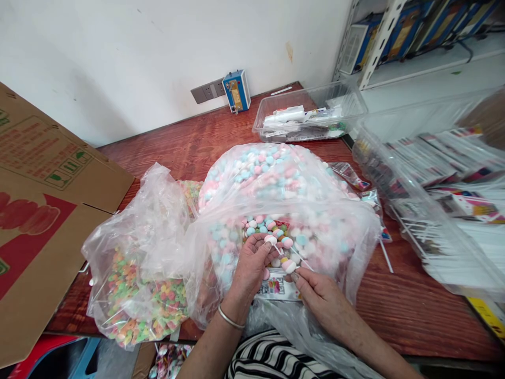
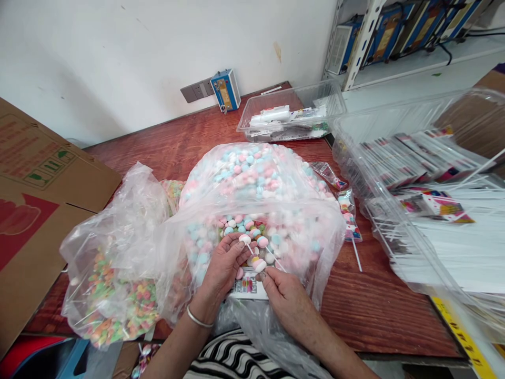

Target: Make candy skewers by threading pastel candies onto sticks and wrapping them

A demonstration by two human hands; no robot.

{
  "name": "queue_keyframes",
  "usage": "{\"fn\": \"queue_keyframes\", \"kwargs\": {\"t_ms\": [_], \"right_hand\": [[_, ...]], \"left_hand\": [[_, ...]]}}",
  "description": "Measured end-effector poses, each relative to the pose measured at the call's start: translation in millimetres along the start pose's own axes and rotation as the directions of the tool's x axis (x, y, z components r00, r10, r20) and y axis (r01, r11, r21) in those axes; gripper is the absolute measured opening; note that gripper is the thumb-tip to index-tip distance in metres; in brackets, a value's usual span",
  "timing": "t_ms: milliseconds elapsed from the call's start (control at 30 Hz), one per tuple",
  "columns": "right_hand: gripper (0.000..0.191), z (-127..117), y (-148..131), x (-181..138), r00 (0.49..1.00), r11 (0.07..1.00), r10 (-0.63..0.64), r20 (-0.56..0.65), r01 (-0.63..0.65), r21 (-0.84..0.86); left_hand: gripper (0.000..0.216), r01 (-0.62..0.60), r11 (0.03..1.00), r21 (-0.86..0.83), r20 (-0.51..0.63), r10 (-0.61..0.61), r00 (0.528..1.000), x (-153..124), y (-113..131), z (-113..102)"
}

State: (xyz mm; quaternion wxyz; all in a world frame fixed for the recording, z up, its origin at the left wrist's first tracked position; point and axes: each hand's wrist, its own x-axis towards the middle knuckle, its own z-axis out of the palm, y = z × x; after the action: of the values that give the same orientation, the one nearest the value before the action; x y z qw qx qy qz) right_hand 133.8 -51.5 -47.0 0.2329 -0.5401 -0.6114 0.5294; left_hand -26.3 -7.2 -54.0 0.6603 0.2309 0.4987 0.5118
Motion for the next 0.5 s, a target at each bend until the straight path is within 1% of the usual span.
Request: {"fn": "queue_keyframes", "kwargs": {"t_ms": [133, 233, 400, 500], "right_hand": [[0.033, 0.9, -0.7, -0.7, 0.999, 0.992, 0.04, 0.015, -0.042, 0.117], [0.034, 1.6, -1.8, -1.7, 0.991, 0.957, 0.11, 0.082, -0.128, 0.262], [0.037, 3.3, 0.6, -3.4, 0.945, 0.823, 0.23, 0.231, -0.316, 0.471], [0.041, 5.9, 2.4, -2.6, 0.934, 0.746, 0.25, 0.255, -0.353, 0.565]], "left_hand": [[0.031, -0.048, 0.995, 0.087, 0.034, 0.045, 0.998, -2.7, -2.5, 2.8], [0.029, -0.076, 0.989, 0.129, 0.076, 0.067, 0.995, -4.4, -2.6, 3.6], [0.027, -0.098, 0.978, 0.185, 0.107, 0.08, 0.991, -4.9, -2.6, 4.0], [0.025, -0.124, 0.967, 0.221, 0.115, 0.101, 0.988, -4.6, -5.5, 3.6]]}}
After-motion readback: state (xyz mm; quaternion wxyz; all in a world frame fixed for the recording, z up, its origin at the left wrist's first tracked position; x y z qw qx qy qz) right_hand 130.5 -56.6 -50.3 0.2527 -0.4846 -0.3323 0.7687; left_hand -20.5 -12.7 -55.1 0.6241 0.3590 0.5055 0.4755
